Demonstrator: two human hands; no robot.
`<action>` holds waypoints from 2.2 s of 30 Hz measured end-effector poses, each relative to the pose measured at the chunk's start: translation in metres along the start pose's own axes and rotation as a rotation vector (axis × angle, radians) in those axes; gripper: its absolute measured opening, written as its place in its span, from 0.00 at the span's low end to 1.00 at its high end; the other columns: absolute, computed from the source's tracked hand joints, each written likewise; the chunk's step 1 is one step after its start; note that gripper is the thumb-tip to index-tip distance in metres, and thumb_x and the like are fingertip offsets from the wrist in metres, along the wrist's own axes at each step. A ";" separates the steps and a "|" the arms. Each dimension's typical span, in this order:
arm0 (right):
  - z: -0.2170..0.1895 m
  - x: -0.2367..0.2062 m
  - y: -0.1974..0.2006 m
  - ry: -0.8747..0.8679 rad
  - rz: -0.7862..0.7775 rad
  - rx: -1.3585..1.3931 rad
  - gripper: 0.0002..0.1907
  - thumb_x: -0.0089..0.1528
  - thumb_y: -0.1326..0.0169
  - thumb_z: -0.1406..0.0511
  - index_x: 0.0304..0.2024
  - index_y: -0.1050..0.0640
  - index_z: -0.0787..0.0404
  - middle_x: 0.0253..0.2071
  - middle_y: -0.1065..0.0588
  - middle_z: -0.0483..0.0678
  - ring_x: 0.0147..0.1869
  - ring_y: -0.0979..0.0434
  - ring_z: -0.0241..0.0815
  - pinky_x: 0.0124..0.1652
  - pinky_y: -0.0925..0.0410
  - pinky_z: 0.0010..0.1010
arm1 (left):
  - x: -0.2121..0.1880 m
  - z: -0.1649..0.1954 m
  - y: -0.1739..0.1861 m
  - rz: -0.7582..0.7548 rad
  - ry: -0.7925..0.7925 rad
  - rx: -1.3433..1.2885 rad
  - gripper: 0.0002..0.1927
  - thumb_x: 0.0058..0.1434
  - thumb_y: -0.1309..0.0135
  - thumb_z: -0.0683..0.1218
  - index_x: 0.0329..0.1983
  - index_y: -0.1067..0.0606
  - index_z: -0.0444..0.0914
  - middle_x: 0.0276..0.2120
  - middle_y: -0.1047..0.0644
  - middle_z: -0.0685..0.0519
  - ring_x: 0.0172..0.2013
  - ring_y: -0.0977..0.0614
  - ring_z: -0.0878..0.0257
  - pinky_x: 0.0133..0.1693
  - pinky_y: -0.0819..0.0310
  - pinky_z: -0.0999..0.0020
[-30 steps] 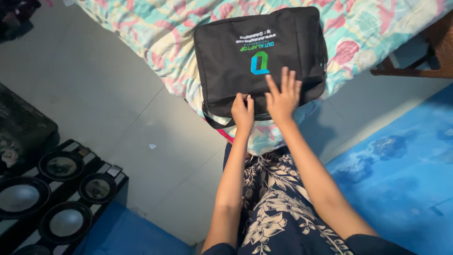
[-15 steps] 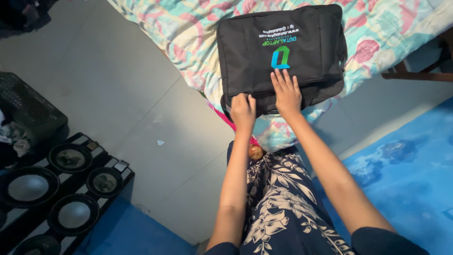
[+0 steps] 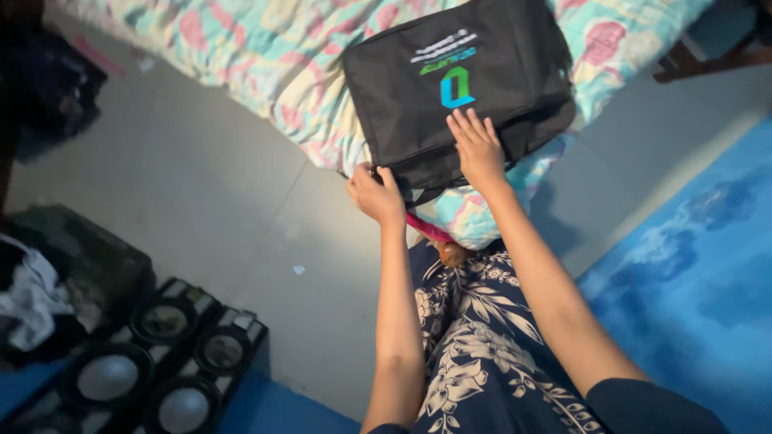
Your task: The person opens a black messenger bag on a bed and takes items out one at a time, placing a water bottle, sunglasses, a phone, earphones, headphones, a charger, and a laptop onto the bed and a small stool. They then lift the bag by its strap.
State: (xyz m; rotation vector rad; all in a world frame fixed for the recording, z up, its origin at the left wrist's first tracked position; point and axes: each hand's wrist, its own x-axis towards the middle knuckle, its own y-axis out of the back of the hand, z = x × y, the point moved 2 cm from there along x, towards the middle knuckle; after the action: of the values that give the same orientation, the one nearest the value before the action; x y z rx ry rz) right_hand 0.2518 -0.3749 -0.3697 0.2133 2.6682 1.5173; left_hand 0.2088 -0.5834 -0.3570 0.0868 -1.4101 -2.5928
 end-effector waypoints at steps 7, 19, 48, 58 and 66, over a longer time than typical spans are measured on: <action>0.041 -0.054 0.038 -0.395 0.556 0.245 0.12 0.69 0.46 0.72 0.55 0.22 0.59 0.61 0.24 0.52 0.65 0.24 0.52 0.64 0.31 0.39 | -0.022 0.068 -0.019 -0.055 -0.453 -0.098 0.16 0.61 0.42 0.41 0.52 0.23 0.40 0.58 0.24 0.50 0.58 0.26 0.45 0.61 0.34 0.51; 0.189 -0.013 0.077 -0.541 0.296 0.609 0.17 0.64 0.53 0.78 0.52 0.23 0.62 0.48 0.21 0.55 0.51 0.18 0.49 0.51 0.27 0.33 | -0.108 0.184 -0.153 -0.515 -0.968 0.005 0.26 0.60 0.43 0.47 0.60 0.26 0.30 0.55 0.23 0.44 0.53 0.22 0.47 0.50 0.25 0.57; 0.148 -0.099 0.069 -0.515 0.304 0.485 0.05 0.62 0.40 0.70 0.40 0.20 0.65 0.34 0.22 0.54 0.32 0.22 0.53 0.33 0.30 0.40 | -0.189 0.129 -0.135 -0.604 -0.306 -0.333 0.11 0.70 0.49 0.44 0.50 0.22 0.35 0.41 0.19 0.42 0.40 0.17 0.48 0.43 0.23 0.58; 0.150 -0.111 0.065 -0.272 0.246 0.358 0.12 0.59 0.39 0.75 0.46 0.17 0.64 0.40 0.19 0.54 0.41 0.21 0.54 0.41 0.28 0.39 | -0.206 0.128 -0.213 -0.638 0.397 -0.490 0.18 0.71 0.43 0.52 0.38 0.18 0.30 0.24 0.22 0.42 0.27 0.26 0.64 0.32 0.29 0.60; 0.142 -0.109 0.085 -0.296 0.263 0.375 0.13 0.63 0.41 0.74 0.50 0.18 0.63 0.47 0.22 0.53 0.49 0.21 0.53 0.49 0.28 0.39 | -0.203 0.136 -0.185 -0.380 -0.270 -0.231 0.07 0.68 0.48 0.43 0.42 0.23 0.34 0.34 0.21 0.41 0.33 0.19 0.43 0.35 0.24 0.52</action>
State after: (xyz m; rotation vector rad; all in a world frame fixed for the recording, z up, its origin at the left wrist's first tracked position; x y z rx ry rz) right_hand 0.3844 -0.2279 -0.3705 0.7690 2.7272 0.9210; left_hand 0.3632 -0.3343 -0.4451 -0.0339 -1.2610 -3.1673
